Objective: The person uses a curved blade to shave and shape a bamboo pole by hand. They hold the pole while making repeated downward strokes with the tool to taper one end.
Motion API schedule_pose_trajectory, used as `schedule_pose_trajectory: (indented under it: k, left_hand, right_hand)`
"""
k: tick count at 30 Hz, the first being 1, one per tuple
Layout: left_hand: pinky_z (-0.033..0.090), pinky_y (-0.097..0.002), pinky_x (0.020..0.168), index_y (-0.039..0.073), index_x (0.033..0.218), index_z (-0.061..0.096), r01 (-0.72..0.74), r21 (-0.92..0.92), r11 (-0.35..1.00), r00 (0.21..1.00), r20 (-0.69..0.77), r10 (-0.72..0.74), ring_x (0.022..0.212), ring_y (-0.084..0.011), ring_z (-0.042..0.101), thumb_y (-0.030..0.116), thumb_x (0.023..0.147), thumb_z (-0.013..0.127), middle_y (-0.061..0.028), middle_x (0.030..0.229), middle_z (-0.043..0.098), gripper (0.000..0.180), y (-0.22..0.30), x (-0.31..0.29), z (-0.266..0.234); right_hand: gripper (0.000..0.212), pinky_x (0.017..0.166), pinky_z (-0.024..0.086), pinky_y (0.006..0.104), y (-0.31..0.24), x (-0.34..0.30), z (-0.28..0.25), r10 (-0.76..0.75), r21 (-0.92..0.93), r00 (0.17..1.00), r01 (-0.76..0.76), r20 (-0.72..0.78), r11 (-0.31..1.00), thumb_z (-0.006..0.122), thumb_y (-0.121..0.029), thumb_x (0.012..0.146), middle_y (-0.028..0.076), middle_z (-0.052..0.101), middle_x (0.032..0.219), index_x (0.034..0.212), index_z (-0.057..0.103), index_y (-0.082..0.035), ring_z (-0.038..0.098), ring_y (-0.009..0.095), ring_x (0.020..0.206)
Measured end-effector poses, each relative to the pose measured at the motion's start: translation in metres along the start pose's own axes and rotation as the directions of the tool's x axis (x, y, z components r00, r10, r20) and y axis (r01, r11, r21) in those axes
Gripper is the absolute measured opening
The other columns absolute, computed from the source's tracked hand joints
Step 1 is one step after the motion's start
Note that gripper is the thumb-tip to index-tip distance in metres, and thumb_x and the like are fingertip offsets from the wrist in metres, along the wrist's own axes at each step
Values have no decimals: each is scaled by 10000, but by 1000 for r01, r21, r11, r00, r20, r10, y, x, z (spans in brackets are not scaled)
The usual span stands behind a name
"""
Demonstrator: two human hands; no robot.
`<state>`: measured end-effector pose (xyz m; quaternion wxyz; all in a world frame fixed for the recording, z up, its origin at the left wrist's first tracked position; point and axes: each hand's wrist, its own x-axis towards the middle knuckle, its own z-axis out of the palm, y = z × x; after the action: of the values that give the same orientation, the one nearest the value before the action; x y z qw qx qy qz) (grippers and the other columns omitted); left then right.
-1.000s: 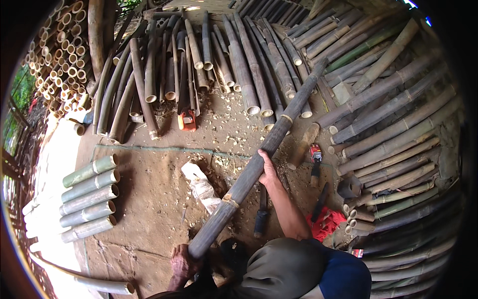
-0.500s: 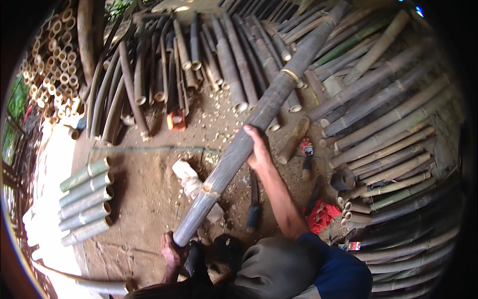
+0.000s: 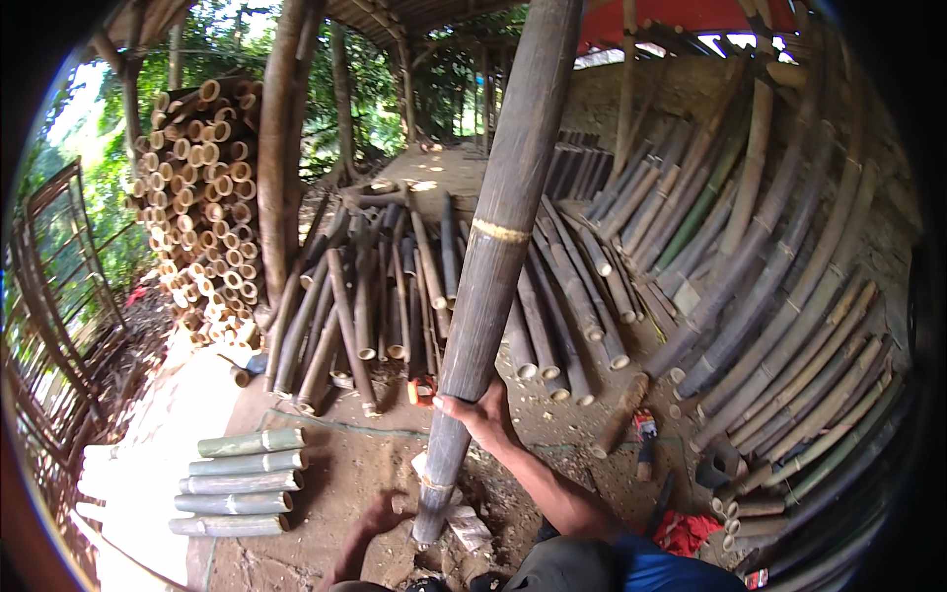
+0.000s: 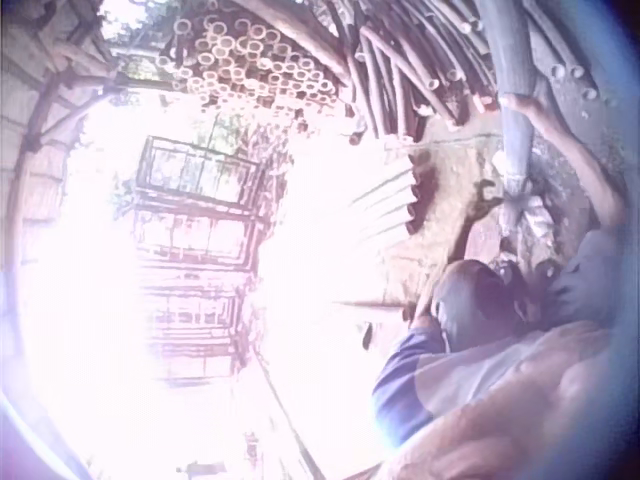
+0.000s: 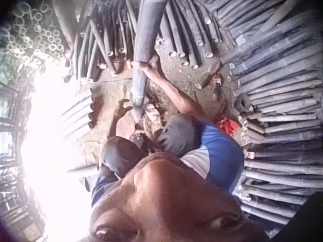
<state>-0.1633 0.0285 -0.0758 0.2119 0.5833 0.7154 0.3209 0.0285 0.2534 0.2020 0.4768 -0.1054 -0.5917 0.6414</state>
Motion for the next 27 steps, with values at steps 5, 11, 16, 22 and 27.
schedule_pose_trajectory:
  k: [5, 11, 16, 22, 27]
  left_hand:
    - [543, -404, 1054, -6, 1510, 490, -288, -511, 810, 935, -334, 121, 1288, -239, 613, 396, 859, 898, -170, 1332, 659, 867, 235, 76, -197]
    - [509, -454, 1107, 1, 1555, 405, -414, -200, 888, 765, -605, 220, 1329, -344, 587, 435, 744, 970, -249, 1405, 594, 1080, 380, 99, -263]
    - [596, -377, 881, -20, 1245, 619, -280, -313, 907, 676, -736, -45, 959, -226, 736, 269, 702, 938, -126, 1074, 753, 692, 346, 80, -253]
    - [600, -378, 811, -29, 1086, 672, -226, -404, 886, 617, -763, -191, 865, -189, 730, 173, 662, 883, -116, 979, 750, 515, 328, 26, -260]
    - [592, -358, 769, -36, 1024, 682, -244, -445, 862, 563, -789, -248, 803, -184, 723, 213, 664, 897, -97, 913, 738, 488, 332, -19, -262]
  right_hand:
    - [597, 847, 580, 394, 32, -3, 27, -81, -73, 992, 89, 101, 993, 908, -223, 715, 81, 685, 1033, 1194, 617, -18, 682, 207, 928]
    - [847, 1035, 514, 421, 19, -16, 50, -89, -165, 972, 126, 216, 978, 923, -245, 732, 126, 609, 1300, 1416, 487, -4, 608, 243, 1187]
    - [1189, 1204, 397, 485, 29, -33, 52, -58, -275, 818, 258, 573, 926, 841, -598, 823, 252, 474, 1534, 1651, 248, 14, 507, 365, 1415]
    - [1277, 1245, 364, 496, 135, -134, 1, 370, -575, 716, 54, 593, 816, 940, -550, 753, 321, 419, 1591, 1647, 238, 32, 422, 437, 1502]
    - [1295, 1235, 370, 523, 194, -206, -43, 431, -712, 733, 103, 527, 695, 968, -558, 695, 343, 402, 1596, 1612, 295, 59, 425, 469, 1492]
